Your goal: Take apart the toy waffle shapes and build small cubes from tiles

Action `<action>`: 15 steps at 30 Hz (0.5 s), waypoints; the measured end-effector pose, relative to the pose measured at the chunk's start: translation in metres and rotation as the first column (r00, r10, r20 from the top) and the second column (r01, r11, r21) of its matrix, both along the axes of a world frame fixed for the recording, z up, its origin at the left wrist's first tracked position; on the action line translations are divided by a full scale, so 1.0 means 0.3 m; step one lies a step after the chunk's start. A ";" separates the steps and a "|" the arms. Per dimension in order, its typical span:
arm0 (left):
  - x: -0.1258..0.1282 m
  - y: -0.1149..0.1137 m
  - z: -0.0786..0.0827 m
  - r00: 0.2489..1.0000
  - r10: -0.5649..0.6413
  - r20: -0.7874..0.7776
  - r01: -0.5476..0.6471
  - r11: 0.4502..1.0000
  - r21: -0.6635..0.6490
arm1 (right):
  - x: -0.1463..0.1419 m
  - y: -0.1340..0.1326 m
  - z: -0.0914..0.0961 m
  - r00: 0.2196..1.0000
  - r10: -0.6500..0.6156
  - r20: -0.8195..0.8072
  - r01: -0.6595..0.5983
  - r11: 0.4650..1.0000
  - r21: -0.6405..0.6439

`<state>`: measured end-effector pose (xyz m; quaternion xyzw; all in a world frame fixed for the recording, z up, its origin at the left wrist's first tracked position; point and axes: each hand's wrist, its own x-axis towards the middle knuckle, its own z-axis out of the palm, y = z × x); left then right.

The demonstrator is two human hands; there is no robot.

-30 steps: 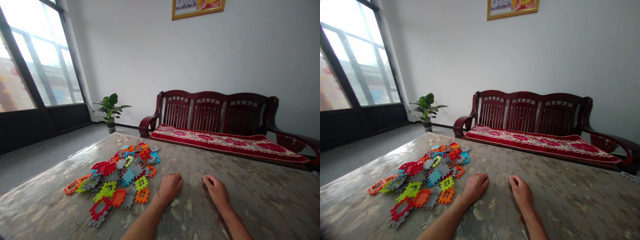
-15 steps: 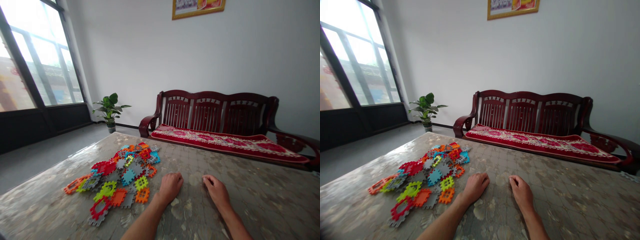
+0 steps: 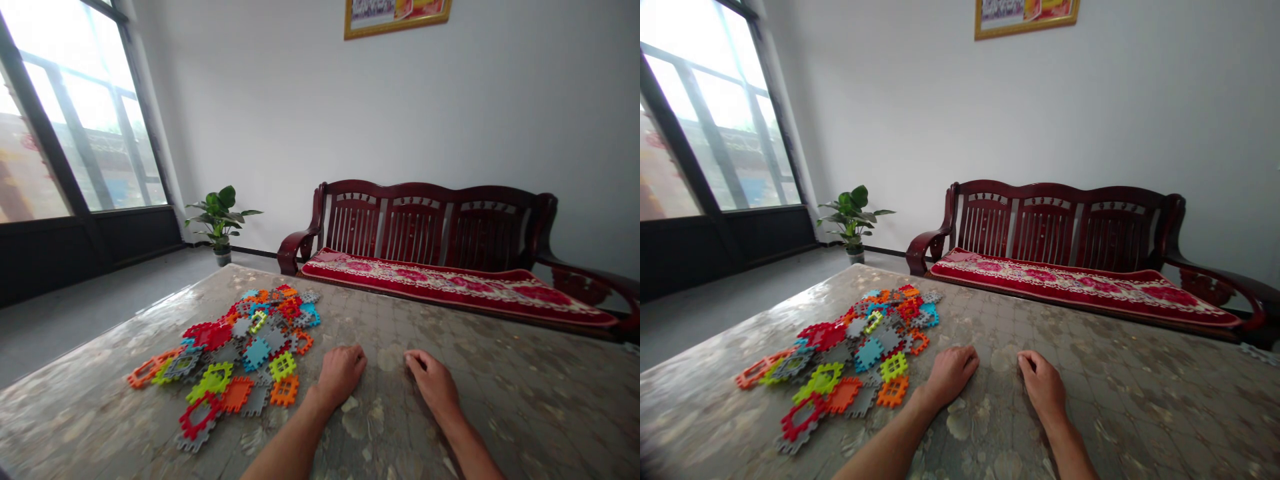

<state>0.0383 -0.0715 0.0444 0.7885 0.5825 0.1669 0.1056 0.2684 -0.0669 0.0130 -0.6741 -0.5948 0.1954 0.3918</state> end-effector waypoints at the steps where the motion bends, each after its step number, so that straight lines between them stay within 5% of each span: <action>1: 0.000 0.000 0.001 1.000 -0.001 0.001 0.001 1.000 0.000 | 0.000 0.000 0.001 1.000 0.001 -0.001 -0.001 1.000 -0.003; 15: -0.001 0.002 -0.003 1.000 -0.008 0.012 0.008 1.000 0.009 | -0.002 0.000 0.004 1.000 0.006 -0.004 -0.006 1.000 -0.001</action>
